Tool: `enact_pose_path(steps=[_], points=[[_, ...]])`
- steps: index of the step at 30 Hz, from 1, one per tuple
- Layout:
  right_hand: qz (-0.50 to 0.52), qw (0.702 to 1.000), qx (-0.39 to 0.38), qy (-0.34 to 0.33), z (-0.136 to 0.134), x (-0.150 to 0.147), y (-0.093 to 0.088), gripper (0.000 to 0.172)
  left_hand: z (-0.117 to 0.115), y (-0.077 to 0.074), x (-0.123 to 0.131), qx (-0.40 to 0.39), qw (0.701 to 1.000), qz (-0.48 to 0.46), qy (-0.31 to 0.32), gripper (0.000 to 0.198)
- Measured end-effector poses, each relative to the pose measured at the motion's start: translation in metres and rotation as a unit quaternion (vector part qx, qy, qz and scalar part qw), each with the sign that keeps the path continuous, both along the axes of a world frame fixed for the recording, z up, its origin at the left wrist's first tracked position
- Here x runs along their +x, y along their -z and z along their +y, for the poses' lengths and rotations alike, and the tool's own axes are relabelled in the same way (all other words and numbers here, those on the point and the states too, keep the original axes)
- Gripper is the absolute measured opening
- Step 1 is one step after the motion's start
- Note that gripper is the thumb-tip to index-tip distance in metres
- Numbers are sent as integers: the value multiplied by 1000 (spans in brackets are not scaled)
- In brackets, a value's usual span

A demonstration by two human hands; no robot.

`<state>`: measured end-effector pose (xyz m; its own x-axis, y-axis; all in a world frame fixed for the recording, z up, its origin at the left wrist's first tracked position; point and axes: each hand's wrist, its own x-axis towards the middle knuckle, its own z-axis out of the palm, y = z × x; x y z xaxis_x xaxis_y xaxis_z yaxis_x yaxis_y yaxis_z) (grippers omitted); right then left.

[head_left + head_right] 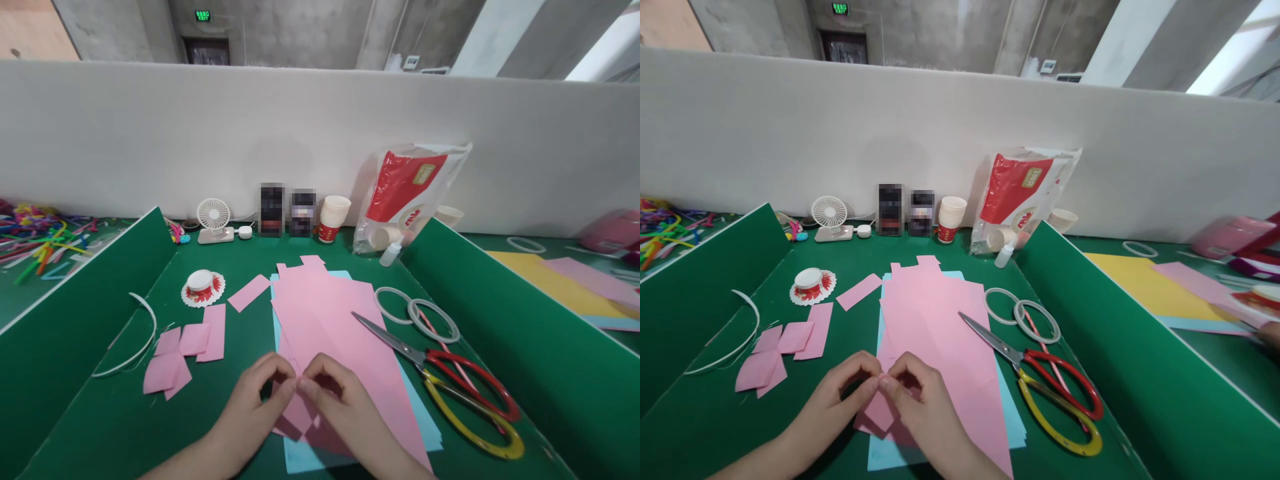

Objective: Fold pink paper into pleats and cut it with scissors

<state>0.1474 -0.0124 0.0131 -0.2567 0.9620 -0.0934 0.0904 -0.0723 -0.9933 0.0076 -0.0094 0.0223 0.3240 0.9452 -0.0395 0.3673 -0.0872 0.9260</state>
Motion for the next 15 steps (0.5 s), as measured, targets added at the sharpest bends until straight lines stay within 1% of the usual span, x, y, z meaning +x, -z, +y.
enact_pose_path(steps=[3,5,7,9,11,15], points=[[-8,1000,26,1,-2,0,0,14,0,-1,1,5,1000,9,-7,16],[-31,997,68,-1,-4,0,1,9,-1,-2,1,21,999,24,-7,15],[-69,991,115,-1,-6,1,1,10,-1,-1,0,45,998,47,-4,14],[-102,983,152,0,-7,2,2,14,-2,-1,0,67,996,66,1,13],[-116,979,169,8,-8,1,3,17,-3,-1,0,82,994,73,5,13],[-114,978,172,20,-8,0,2,15,-2,-1,-1,85,994,73,8,15]])
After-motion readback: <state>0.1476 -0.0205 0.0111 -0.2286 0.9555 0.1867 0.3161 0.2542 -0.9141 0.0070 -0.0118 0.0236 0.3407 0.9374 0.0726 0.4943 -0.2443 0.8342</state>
